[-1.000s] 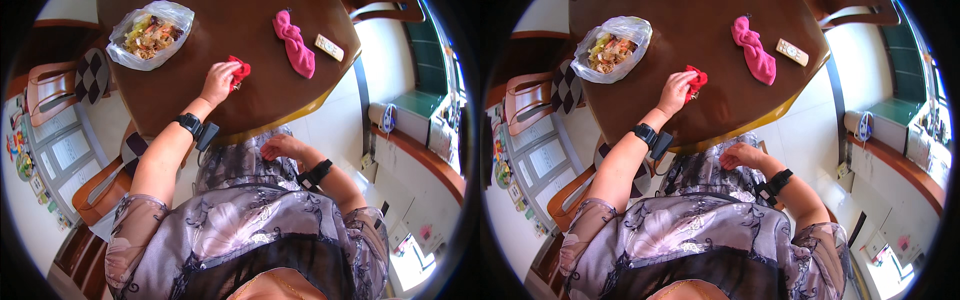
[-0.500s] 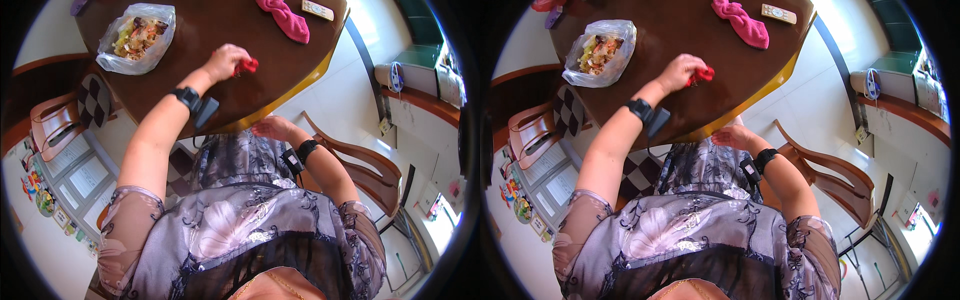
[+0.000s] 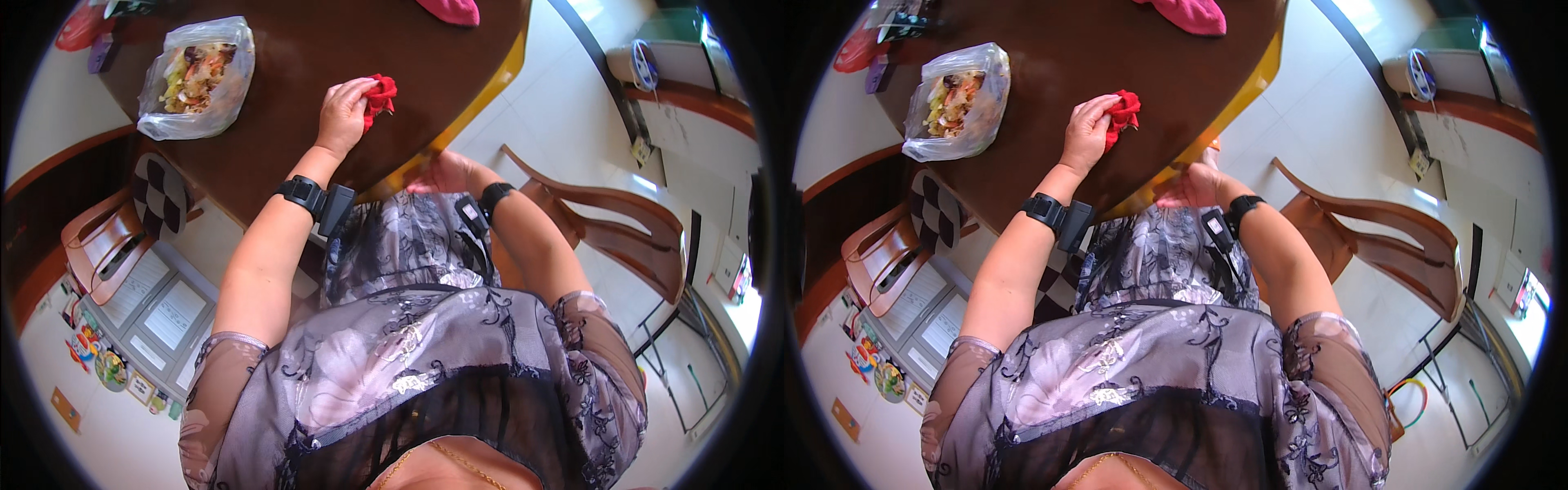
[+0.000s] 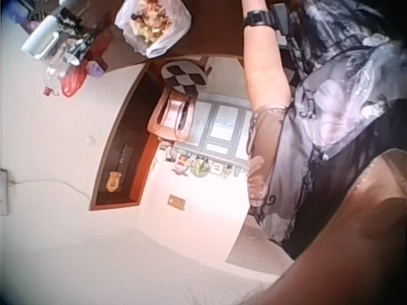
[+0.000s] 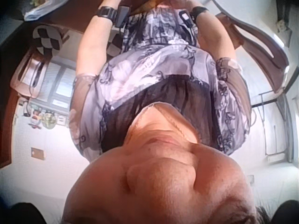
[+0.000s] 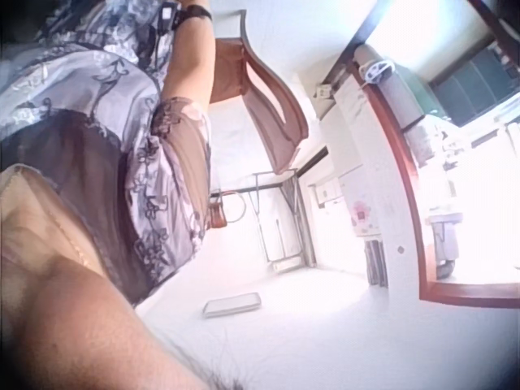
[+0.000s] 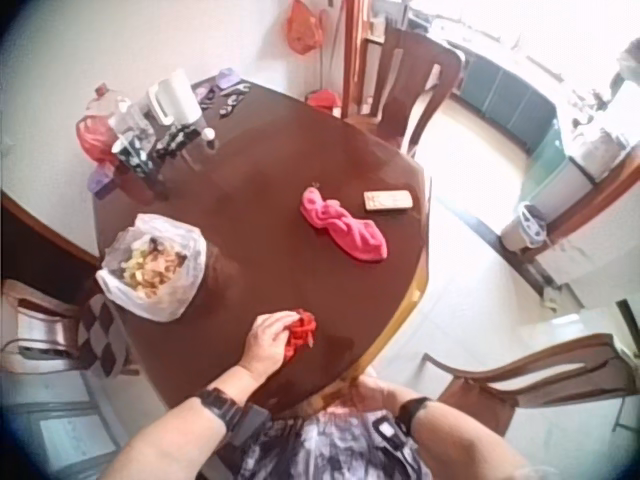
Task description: The person clears dishes from a table, places them into a sink, and then cleans the table surface by hand with a cloth.
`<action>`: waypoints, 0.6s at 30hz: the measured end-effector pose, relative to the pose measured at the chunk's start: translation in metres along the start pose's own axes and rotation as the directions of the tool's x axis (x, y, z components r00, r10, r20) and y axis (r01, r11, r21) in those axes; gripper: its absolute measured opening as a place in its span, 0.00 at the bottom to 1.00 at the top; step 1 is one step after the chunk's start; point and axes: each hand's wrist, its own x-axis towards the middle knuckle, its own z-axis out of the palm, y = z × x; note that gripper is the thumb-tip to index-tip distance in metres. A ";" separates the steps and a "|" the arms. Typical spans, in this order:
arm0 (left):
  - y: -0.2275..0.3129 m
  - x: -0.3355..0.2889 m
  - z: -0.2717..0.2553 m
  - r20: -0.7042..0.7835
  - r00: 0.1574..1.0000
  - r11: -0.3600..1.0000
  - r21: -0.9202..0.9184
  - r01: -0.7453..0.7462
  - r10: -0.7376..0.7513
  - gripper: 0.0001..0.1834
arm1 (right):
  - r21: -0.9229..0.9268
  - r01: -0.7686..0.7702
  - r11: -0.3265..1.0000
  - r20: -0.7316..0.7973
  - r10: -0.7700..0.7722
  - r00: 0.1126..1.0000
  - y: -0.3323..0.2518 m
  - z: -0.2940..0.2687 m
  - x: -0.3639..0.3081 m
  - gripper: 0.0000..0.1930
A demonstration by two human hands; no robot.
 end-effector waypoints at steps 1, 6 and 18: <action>0.006 -0.002 0.004 0.026 1.000 1.000 -0.001 -0.007 0.007 0.16 | -0.004 0.011 1.000 0.013 -0.011 1.000 -0.002 -0.003 0.000 0.35; 0.032 -0.011 0.037 0.119 0.990 0.997 -0.020 -0.071 0.073 0.16 | -0.016 0.019 1.000 0.028 -0.019 0.999 -0.018 -0.022 -0.002 0.32; 0.070 -0.034 0.084 0.256 0.926 0.959 -0.012 -0.284 0.278 0.18 | 0.103 0.306 0.946 0.235 -0.322 0.917 -0.024 -0.040 -0.010 0.11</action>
